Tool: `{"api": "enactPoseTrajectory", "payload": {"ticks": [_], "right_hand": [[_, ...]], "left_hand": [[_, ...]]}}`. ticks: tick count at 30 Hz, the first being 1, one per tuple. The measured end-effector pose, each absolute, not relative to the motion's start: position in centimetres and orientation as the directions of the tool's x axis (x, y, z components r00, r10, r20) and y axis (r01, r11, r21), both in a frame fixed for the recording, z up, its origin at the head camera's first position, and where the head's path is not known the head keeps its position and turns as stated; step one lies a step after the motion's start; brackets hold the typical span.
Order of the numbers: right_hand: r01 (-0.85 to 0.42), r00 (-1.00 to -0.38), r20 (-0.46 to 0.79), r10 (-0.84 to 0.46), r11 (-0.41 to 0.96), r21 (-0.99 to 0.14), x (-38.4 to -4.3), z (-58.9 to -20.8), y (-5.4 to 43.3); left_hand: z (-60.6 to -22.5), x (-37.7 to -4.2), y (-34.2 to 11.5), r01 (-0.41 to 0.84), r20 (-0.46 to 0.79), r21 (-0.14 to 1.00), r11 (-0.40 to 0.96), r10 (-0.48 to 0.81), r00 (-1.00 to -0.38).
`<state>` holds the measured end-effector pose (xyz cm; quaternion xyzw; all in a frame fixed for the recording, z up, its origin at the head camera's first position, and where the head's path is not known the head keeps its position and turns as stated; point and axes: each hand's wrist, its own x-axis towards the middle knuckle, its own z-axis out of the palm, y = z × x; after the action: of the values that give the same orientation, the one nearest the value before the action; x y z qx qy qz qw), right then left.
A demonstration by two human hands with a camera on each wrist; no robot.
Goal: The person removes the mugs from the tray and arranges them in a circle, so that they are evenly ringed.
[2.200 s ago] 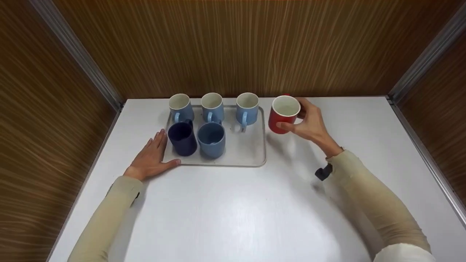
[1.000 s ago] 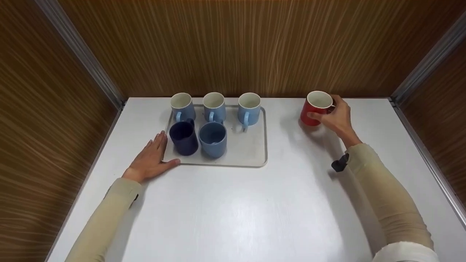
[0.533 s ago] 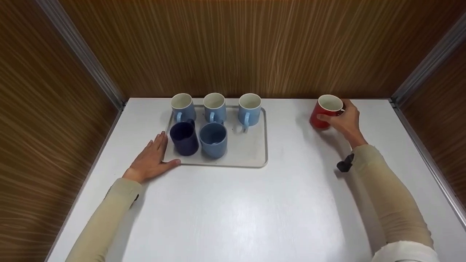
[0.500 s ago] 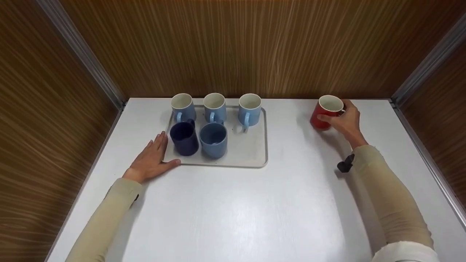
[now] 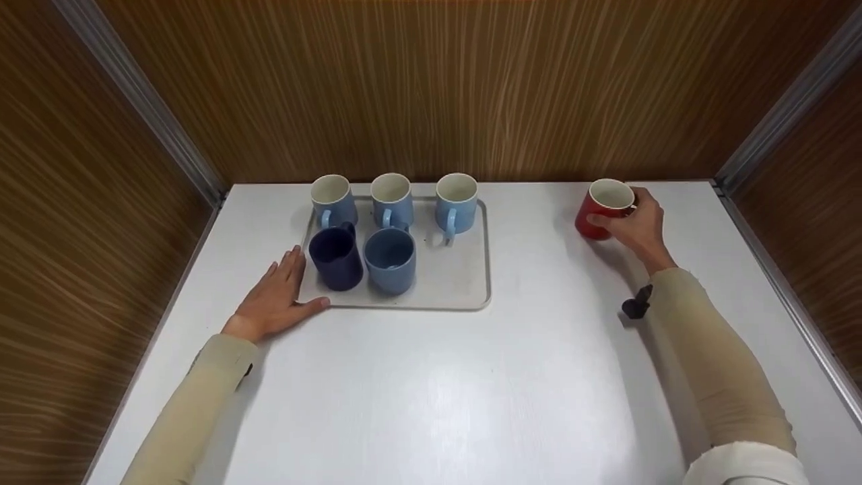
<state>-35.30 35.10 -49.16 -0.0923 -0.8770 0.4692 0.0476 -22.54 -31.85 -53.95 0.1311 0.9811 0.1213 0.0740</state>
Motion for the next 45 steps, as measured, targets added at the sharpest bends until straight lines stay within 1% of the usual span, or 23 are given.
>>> {"api": "enactPoseTrajectory", "payload": {"ticks": [4,9,14,16,19,22,25,27,30,33,37,45], "right_hand": [[0.108,-0.980,0.005,0.198,0.556,-0.824,-35.6,-49.5,34.9],[0.124,-0.983,-0.024,0.182,0.562,-0.817,-35.8,-49.5,34.7],[0.126,-0.988,-0.048,0.147,0.585,-0.801,-35.9,-49.2,34.5],[0.116,-0.989,-0.036,0.142,0.606,-0.787,-35.9,-48.8,34.5],[0.080,-0.990,0.021,0.139,0.679,-0.730,-35.5,-47.8,34.1],[-0.012,-0.983,0.146,0.108,0.765,-0.644,-35.0,-46.7,33.0],[-0.124,-0.967,0.252,0.030,0.809,-0.574,-34.4,-45.8,31.1],[-0.188,-0.958,0.286,-0.028,0.814,-0.549,-34.1,-45.3,29.4],[-0.258,-0.950,0.291,-0.112,0.805,-0.533,-33.6,-44.8,26.3],[-0.302,-0.947,0.265,-0.183,0.790,-0.533,-32.8,-44.3,23.1],[-0.372,-0.928,0.252,-0.275,0.734,-0.568,-31.8,-44.2,19.2],[-0.513,-0.847,0.280,-0.452,0.557,-0.653,-30.2,-45.3,13.3]], "left_hand": [[-54.0,-22.4,-32.2,0.235,-0.116,0.258,0.937,0.272,-0.955],[-53.9,-22.1,-32.4,0.227,-0.121,0.259,0.939,0.264,-0.957],[-54.0,-21.9,-32.5,0.218,-0.127,0.263,0.940,0.258,-0.958],[-54.0,-22.0,-32.5,0.220,-0.125,0.267,0.938,0.260,-0.957],[-54.0,-22.2,-32.5,0.225,-0.118,0.268,0.937,0.264,-0.957],[-53.9,-22.4,-32.4,0.231,-0.113,0.263,0.937,0.268,-0.957],[-53.8,-22.4,-32.2,0.232,-0.114,0.259,0.938,0.268,-0.957],[-53.8,-22.5,-32.2,0.232,-0.115,0.260,0.937,0.269,-0.956],[-53.9,-22.5,-32.0,0.233,-0.116,0.263,0.936,0.270,-0.956],[-54.0,-22.6,-31.9,0.236,-0.117,0.256,0.937,0.272,-0.955],[-54.2,-22.8,-31.8,0.237,-0.108,0.245,0.940,0.270,-0.957],[-54.1,-22.6,-31.9,0.233,-0.104,0.260,0.937,0.267,-0.958]]}}
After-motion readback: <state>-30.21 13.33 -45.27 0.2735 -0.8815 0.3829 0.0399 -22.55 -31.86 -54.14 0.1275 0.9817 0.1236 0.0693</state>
